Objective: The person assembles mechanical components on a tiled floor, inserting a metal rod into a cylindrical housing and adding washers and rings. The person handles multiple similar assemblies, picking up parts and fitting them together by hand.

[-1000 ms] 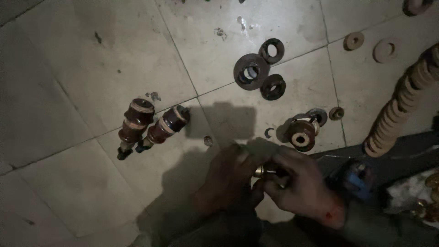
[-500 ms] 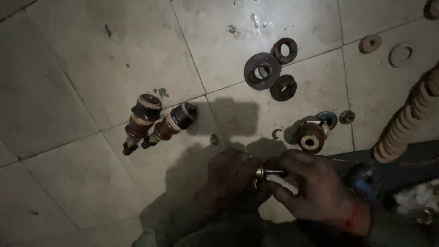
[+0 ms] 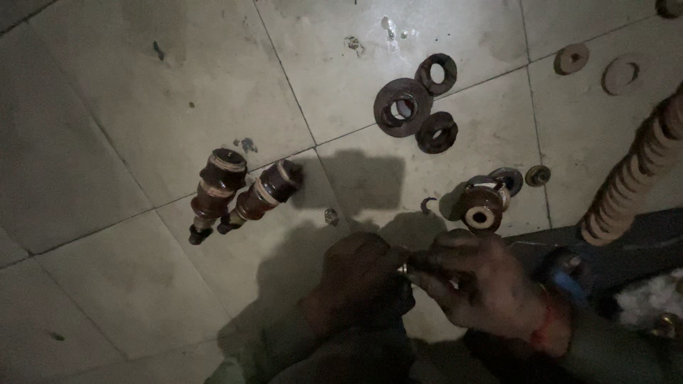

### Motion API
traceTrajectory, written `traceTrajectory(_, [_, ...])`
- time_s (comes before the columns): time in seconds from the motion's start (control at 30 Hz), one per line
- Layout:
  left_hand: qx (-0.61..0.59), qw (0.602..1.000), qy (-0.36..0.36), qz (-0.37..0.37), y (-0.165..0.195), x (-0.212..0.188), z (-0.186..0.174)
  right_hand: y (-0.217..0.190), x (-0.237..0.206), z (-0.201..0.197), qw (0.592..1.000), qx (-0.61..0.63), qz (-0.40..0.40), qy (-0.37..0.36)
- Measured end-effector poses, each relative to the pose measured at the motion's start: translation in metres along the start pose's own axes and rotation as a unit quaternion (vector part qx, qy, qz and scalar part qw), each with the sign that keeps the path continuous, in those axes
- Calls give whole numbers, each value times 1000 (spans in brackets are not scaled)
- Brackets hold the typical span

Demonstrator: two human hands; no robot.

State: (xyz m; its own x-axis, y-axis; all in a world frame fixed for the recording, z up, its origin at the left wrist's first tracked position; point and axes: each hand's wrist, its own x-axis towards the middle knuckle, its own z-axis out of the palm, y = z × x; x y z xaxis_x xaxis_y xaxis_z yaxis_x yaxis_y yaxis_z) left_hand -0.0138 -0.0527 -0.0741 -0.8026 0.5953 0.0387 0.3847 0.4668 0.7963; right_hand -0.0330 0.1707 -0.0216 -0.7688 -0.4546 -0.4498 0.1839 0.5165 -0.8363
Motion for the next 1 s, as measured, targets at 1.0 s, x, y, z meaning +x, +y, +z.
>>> traceTrajectory(1.0, [-153, 986, -3, -71, 23, 0, -11, -8, -25, -7, 983, -107, -79, 124])
